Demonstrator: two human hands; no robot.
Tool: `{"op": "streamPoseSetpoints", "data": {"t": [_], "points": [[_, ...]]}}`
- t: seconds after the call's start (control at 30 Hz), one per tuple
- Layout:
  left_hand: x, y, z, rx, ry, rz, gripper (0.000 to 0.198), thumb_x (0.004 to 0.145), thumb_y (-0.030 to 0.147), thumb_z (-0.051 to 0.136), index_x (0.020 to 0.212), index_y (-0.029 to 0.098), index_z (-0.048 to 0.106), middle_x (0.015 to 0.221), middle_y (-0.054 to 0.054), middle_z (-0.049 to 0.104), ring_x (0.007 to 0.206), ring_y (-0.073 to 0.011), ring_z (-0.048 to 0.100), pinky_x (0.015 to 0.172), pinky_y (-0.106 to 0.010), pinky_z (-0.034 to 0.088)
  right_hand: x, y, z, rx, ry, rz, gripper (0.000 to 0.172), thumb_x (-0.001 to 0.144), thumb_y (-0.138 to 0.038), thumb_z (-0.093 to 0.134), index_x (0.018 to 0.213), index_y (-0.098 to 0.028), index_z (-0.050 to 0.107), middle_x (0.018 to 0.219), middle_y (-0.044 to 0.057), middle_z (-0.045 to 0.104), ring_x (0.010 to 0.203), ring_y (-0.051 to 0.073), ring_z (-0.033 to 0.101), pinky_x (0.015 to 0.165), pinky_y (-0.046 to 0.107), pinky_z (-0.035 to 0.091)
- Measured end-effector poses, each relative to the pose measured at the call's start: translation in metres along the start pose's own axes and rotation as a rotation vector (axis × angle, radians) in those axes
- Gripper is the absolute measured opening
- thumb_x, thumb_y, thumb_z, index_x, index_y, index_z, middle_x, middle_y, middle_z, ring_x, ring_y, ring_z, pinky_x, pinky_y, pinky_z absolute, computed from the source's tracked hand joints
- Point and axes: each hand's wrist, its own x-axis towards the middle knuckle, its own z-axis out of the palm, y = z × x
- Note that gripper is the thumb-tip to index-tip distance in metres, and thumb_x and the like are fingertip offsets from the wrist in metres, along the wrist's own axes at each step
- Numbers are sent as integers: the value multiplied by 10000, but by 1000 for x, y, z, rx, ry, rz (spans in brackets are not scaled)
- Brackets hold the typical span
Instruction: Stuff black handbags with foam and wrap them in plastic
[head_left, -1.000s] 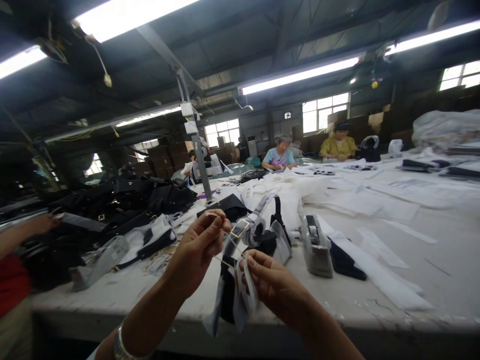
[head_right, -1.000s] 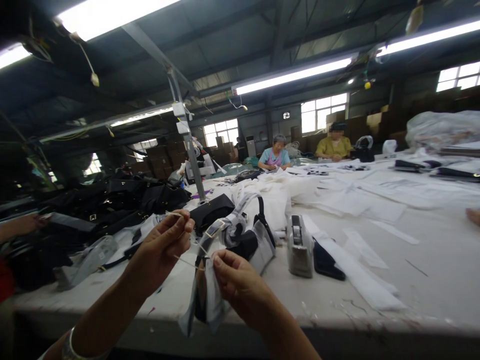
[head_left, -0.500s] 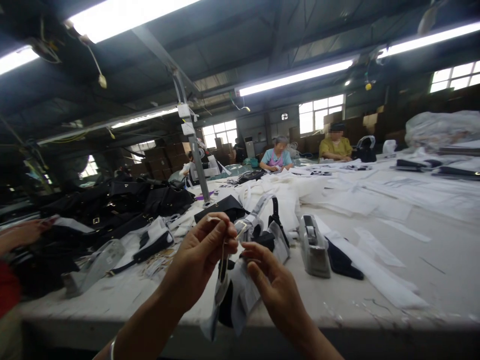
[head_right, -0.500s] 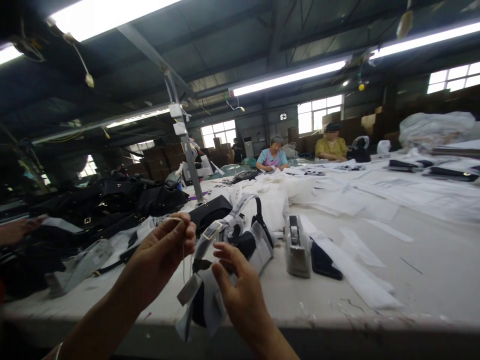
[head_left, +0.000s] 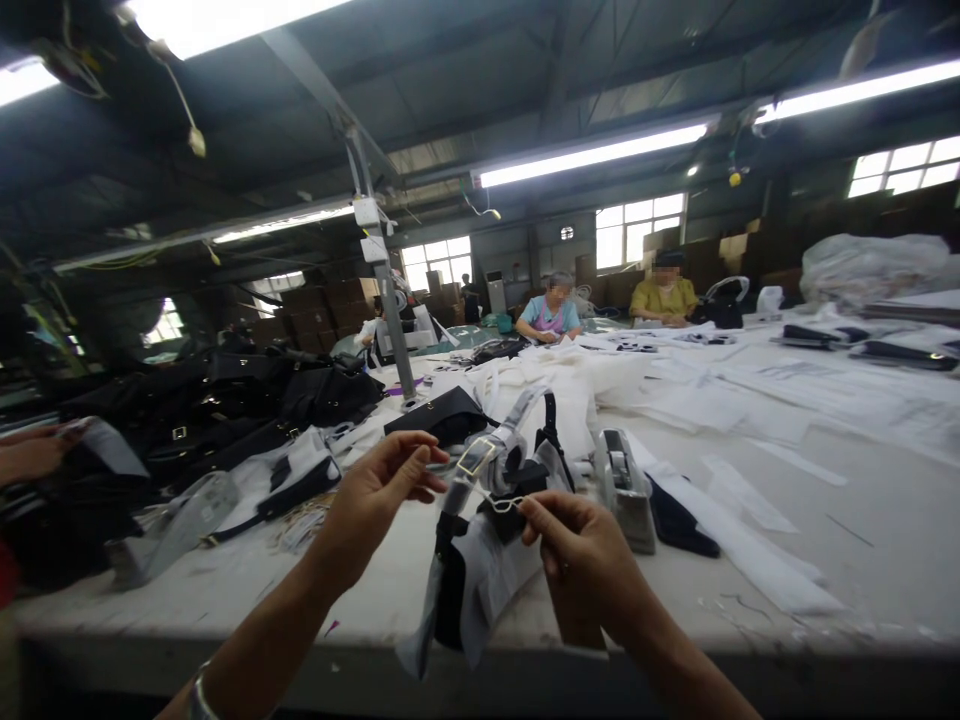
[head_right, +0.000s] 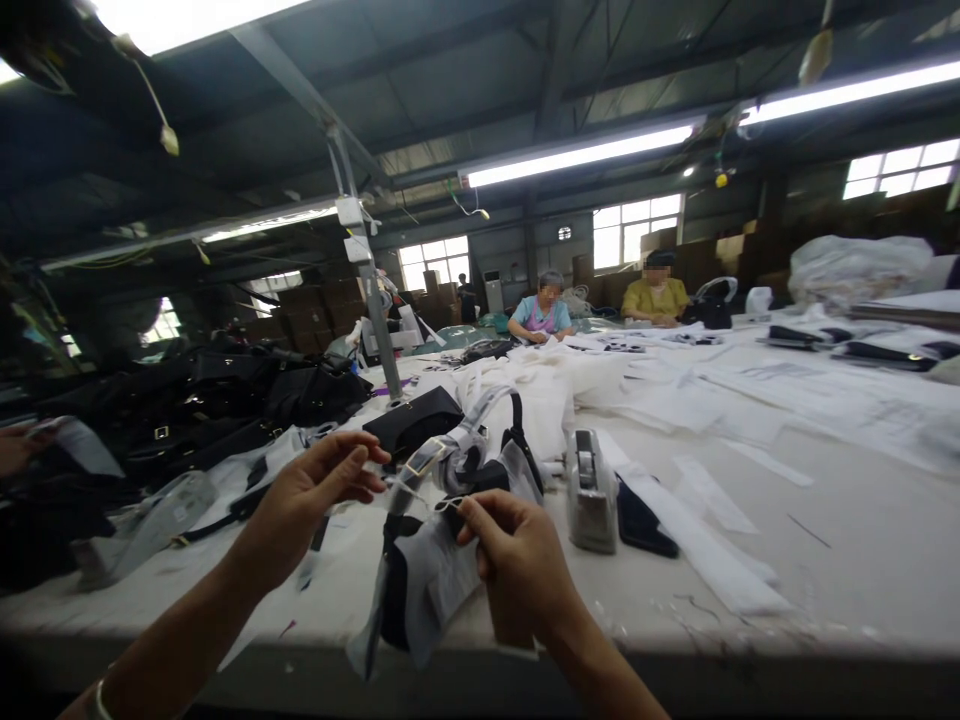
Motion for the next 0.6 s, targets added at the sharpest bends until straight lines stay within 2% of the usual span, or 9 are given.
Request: {"op": "streamPoseSetpoints", "data": {"t": [0.03,0.1,0.23,0.33,0.4,0.5,0.6], "points": [[6,-10,-7,22,41,-14,316,853,461,665,1053,218,633,1013,-58,704,784,-163,677,700,-272,523,4,3,-1,-87,-8,2,334,819,-483,694,802,-149,694,660,7,657,387,45,459,358,156,311],[18,-29,-18,59,2,-78,321,840,461,677,1029,204,650,1023,-66,705,825,-162,671,689,-244,500,13,9,2,-245,-35,9,322,843,-463,656,790,-149,701,629,14,657,377,66,477,344,168,329],[36,-56,-20,96,-229,-174,300,773,422,745,947,179,728,903,-71,724,750,-160,641,579,-204,440,31,21,17,-376,-75,-6,292,871,-387,592,721,-152,683,598,16,648,363,79,492,323,169,331],[45,-64,-13,100,-406,-205,273,736,387,776,922,187,760,793,-41,717,630,-133,586,506,-200,376,41,24,28,-412,-101,-28,313,877,-384,571,674,-160,654,567,13,635,367,92,514,319,172,358],[49,-67,-9,84,-484,-211,291,690,352,809,927,188,766,789,-38,717,656,-149,602,553,-226,412,45,22,33,-423,-108,-43,329,876,-401,573,664,-162,650,552,12,633,364,101,530,316,174,372],[53,-72,-4,54,-531,-210,352,643,323,835,956,177,767,815,-49,723,758,-192,640,690,-285,467,49,20,38,-416,-92,-68,307,871,-404,586,719,-157,687,560,15,647,360,106,549,313,174,381],[53,-77,-4,49,-522,-222,316,658,332,816,910,147,776,764,-51,710,713,-178,618,671,-281,447,52,23,38,-430,-79,-67,299,872,-406,587,742,-159,695,580,16,666,362,108,564,318,174,395]]}}
